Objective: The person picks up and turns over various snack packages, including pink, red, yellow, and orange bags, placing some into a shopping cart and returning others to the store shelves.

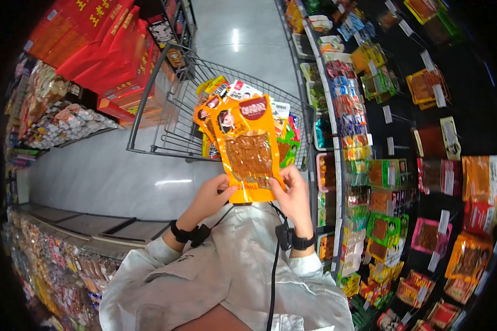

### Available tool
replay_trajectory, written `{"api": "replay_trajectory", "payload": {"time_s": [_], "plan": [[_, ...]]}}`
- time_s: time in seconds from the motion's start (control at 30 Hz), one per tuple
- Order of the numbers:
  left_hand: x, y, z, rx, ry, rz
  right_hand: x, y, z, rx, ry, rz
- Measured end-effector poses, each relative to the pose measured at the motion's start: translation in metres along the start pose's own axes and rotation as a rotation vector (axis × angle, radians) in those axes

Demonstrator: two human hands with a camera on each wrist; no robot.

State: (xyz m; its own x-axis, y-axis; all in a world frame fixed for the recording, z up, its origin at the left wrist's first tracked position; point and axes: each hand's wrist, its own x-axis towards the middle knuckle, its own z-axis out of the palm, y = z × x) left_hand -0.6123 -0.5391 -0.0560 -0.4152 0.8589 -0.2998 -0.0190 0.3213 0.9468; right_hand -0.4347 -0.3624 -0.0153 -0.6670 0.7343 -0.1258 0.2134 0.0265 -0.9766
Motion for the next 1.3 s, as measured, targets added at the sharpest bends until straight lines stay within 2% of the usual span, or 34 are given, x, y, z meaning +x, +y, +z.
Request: {"api": "replay_trajectory", "payload": {"time_s": [0.1, 0.13, 0.17, 0.27, 0.33, 0.43, 0.53, 0.57, 0.6, 0.73, 0.83, 0.87, 1.07, 1.17, 1.3], "plan": [[0.017, 0.035, -0.018, 0.150, 0.117, -0.012, 0.055, -0.006, 0.000, -0.155, -0.096, -0.079], [0.024, 0.038, -0.023, 0.164, 0.148, 0.009, 0.074, -0.007, 0.006, 0.014, -0.111, -0.084], [0.031, 0.045, -0.028, 0.209, 0.157, 0.003, 0.089, -0.013, 0.009, 0.015, -0.069, -0.137], [0.045, 0.060, -0.041, 0.334, 0.158, -0.011, 0.127, -0.047, 0.008, -0.359, 0.057, -0.328], [0.052, 0.054, -0.045, 0.409, 0.138, -0.005, 0.142, -0.043, 0.005, -0.396, 0.084, -0.332], [0.059, 0.052, -0.045, 0.269, 0.036, -0.032, 0.142, -0.046, 0.004, -0.397, 0.053, -0.272], [0.067, 0.041, -0.056, 0.222, -0.127, 0.001, 0.124, -0.042, 0.014, -0.486, 0.043, -0.268], [0.070, 0.041, -0.062, 0.198, -0.186, 0.022, 0.115, -0.043, 0.020, -0.476, 0.059, -0.221], [0.072, 0.044, -0.069, 0.257, -0.204, 0.124, 0.106, -0.044, 0.028, -0.467, 0.077, -0.175], [0.079, 0.051, -0.108, 0.201, -0.446, 0.236, 0.065, -0.046, 0.063, -0.384, 0.200, -0.019], [0.088, 0.026, -0.132, 0.202, -0.611, 0.152, 0.016, -0.044, 0.099, -0.417, 0.303, 0.112], [0.089, 0.021, -0.136, 0.226, -0.638, 0.181, 0.002, -0.045, 0.107, -0.385, 0.324, 0.157], [0.084, 0.020, -0.127, 0.233, -0.857, 0.217, -0.076, -0.051, 0.136, -0.267, 0.449, 0.356], [0.077, 0.013, -0.110, 0.196, -0.968, 0.227, -0.105, -0.055, 0.144, -0.311, 0.524, 0.365], [0.055, 0.020, -0.087, 0.285, -1.149, 0.212, -0.143, -0.058, 0.151, -0.221, 0.642, 0.395]]}}
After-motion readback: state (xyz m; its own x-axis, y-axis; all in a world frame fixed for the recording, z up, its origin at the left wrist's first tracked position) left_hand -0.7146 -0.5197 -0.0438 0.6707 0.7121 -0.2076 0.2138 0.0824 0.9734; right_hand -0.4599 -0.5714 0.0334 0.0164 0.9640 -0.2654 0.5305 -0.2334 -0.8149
